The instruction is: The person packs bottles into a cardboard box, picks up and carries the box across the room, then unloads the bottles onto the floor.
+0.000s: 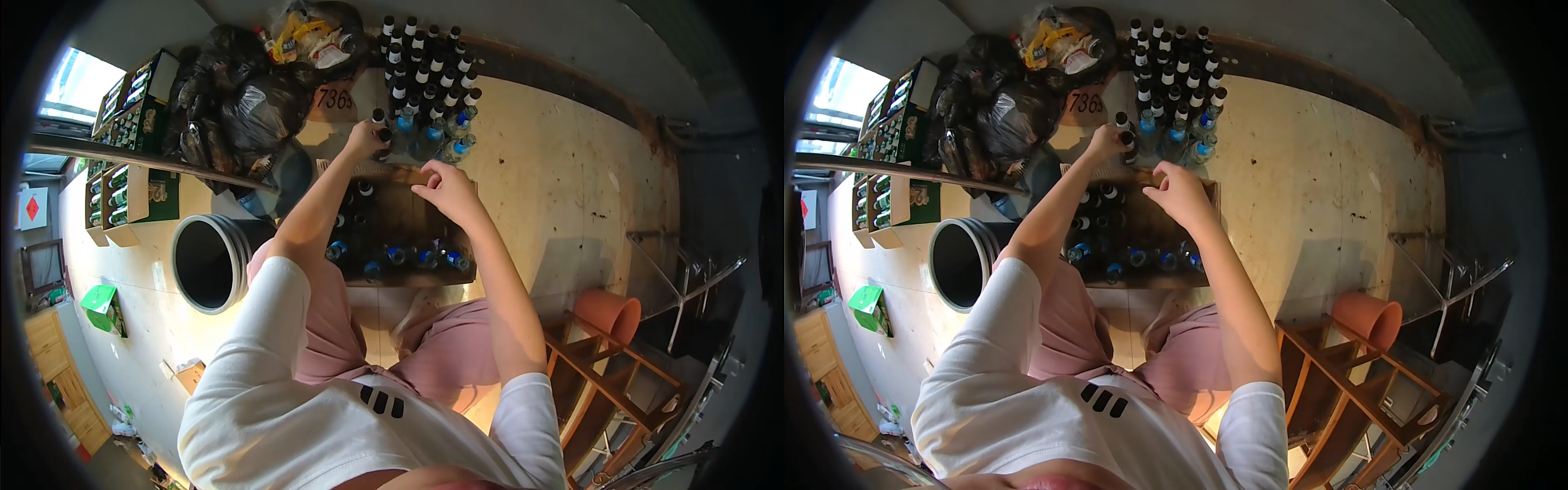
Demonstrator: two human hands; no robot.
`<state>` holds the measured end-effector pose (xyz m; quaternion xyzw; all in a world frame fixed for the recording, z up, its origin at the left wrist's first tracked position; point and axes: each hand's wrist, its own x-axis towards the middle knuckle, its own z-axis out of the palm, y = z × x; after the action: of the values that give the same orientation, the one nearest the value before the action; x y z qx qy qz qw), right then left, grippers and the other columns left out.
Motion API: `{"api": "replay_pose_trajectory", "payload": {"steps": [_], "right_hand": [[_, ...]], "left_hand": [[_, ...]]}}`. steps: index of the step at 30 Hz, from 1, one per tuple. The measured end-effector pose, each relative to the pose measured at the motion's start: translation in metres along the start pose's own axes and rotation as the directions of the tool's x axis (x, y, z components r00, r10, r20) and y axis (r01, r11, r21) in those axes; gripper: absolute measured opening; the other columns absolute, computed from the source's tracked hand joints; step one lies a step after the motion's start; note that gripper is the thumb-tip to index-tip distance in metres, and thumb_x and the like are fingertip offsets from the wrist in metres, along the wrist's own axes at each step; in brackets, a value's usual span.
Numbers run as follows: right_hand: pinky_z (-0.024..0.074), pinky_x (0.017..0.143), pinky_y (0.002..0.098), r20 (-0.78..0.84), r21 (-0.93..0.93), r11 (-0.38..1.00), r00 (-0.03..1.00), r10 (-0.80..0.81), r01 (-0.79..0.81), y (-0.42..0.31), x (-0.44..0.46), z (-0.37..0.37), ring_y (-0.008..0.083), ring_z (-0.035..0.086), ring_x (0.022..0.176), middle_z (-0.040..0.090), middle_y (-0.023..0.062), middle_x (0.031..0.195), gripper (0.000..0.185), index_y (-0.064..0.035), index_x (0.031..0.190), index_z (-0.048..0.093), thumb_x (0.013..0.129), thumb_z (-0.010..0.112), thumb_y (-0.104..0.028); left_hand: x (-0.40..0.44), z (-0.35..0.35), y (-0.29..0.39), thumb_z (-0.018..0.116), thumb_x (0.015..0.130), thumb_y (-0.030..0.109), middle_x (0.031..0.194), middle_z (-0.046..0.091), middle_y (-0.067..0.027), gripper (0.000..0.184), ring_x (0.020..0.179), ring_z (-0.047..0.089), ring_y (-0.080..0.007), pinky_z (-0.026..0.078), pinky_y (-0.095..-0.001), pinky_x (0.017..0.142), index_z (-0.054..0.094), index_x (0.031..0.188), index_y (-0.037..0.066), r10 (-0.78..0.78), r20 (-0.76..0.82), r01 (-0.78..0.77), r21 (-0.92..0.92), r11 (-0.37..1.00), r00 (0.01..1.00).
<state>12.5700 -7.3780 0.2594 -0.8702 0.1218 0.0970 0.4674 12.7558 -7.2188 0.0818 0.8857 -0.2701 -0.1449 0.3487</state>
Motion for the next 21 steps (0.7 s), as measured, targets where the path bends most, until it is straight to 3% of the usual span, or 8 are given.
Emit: {"api": "replay_pose_trajectory", "payload": {"steps": [6, 7, 8, 10, 11, 15, 17, 21], "right_hand": [[0.0474, 0.068, 0.0378, 0.18, -0.155, 0.988, 0.983, 0.025, 0.003, 0.016, -0.001, 0.019, 0.0309, 0.06, 0.078, 0.062, 0.0156, 0.083, 0.035, 0.0, 0.096, 0.057, 0.07, 0.072, -0.018], [0.0481, 0.074, 0.0407, 0.215, -0.201, 0.98, 0.976, 0.037, 0.007, 0.014, -0.005, 0.021, 0.0342, 0.059, 0.089, 0.061, 0.0187, 0.093, 0.035, -0.0008, 0.096, 0.057, 0.069, 0.072, -0.018], [0.0481, 0.074, 0.0407, 0.221, -0.199, 0.98, 0.975, 0.038, 0.007, 0.018, -0.008, 0.029, 0.0342, 0.059, 0.089, 0.061, 0.0187, 0.093, 0.035, -0.0008, 0.096, 0.057, 0.069, 0.072, -0.018], [0.0485, 0.078, 0.0419, 0.33, -0.349, 0.923, 0.943, -0.043, 0.164, 0.024, -0.012, 0.047, 0.0346, 0.059, 0.092, 0.061, 0.0197, 0.097, 0.035, -0.0015, 0.095, 0.057, 0.069, 0.072, -0.019], [0.0486, 0.08, 0.043, 0.409, -0.385, 0.907, 0.913, 0.001, 0.171, 0.026, -0.013, 0.054, 0.0357, 0.058, 0.094, 0.061, 0.02, 0.098, 0.035, -0.0015, 0.095, 0.057, 0.069, 0.072, -0.019], [0.0488, 0.078, 0.0437, 0.392, -0.371, 0.907, 0.919, -0.04, 0.198, 0.024, -0.01, 0.072, 0.0362, 0.059, 0.092, 0.061, 0.0191, 0.095, 0.036, -0.0022, 0.097, 0.056, 0.068, 0.072, -0.017], [0.0485, 0.077, 0.0439, 0.258, -0.315, 0.92, 0.954, -0.152, 0.232, 0.024, -0.004, 0.081, 0.0367, 0.058, 0.091, 0.06, 0.0192, 0.096, 0.04, -0.0031, 0.102, 0.054, 0.068, 0.071, -0.015], [0.0476, 0.075, 0.0443, 0.271, -0.237, 0.915, 0.927, -0.261, 0.327, 0.025, 0.003, 0.115, 0.0367, 0.056, 0.091, 0.054, 0.0202, 0.098, 0.045, -0.0059, 0.109, 0.049, 0.069, 0.068, -0.01]], "left_hand": [[0.002, 0.009, -0.007, 0.077, 0.056, 0.02, 0.08, 0.059, -0.0129, 0.035, 0.076, 0.06, -0.0275, 0.049, -0.037, 0.07, 0.069, 0.088, 0.009, -0.074, 0.008, 0.074, -0.003, 0.997, 0.997], [0.002, 0.009, -0.007, 0.077, 0.055, 0.019, 0.082, 0.059, -0.0133, 0.038, 0.077, 0.06, -0.0279, 0.049, -0.0367, 0.071, 0.068, 0.091, 0.009, -0.057, -0.033, 0.057, 0.019, 0.998, 0.998], [0.0, 0.009, -0.007, 0.077, 0.055, 0.018, 0.084, 0.06, -0.0136, 0.041, 0.079, 0.06, -0.0283, 0.049, -0.0364, 0.072, 0.068, 0.094, 0.009, -0.039, -0.075, 0.043, 0.044, 0.998, 0.996], [-0.004, -0.001, 0.001, 0.078, 0.054, 0.018, 0.087, 0.06, -0.0138, 0.044, 0.081, 0.06, -0.0288, 0.049, -0.0364, 0.073, 0.067, 0.096, 0.009, -0.071, -0.035, 0.071, 0.0, 0.997, 0.997], [-0.005, -0.007, 0.006, 0.078, 0.053, 0.018, 0.09, 0.061, -0.014, 0.048, 0.083, 0.06, -0.0294, 0.049, -0.0364, 0.074, 0.066, 0.098, 0.008, -0.093, 0.002, 0.093, -0.045, 0.995, 0.996], [-0.009, -0.033, 0.021, 0.079, 0.051, 0.02, 0.097, 0.061, -0.0152, 0.053, 0.086, 0.06, -0.0306, 0.049, -0.0367, 0.075, 0.064, 0.1, 0.003, -0.208, 0.112, 0.195, 0.116, 0.974, 0.972], [-0.022, -0.052, 0.039, 0.079, 0.051, 0.023, 0.098, 0.062, -0.0174, 0.058, 0.088, 0.06, -0.0322, 0.049, -0.0369, 0.076, 0.062, 0.1, -0.001, -0.123, -0.043, 0.13, 0.308, 0.942, 0.992], [-0.06, -0.084, 0.051, 0.078, 0.052, 0.027, 0.089, 0.063, -0.02, 0.057, 0.088, 0.061, -0.0337, 0.048, -0.0382, 0.076, 0.062, 0.099, -0.003, 0.008, -0.168, 0.021, 0.167, 0.986, 0.986]]}}
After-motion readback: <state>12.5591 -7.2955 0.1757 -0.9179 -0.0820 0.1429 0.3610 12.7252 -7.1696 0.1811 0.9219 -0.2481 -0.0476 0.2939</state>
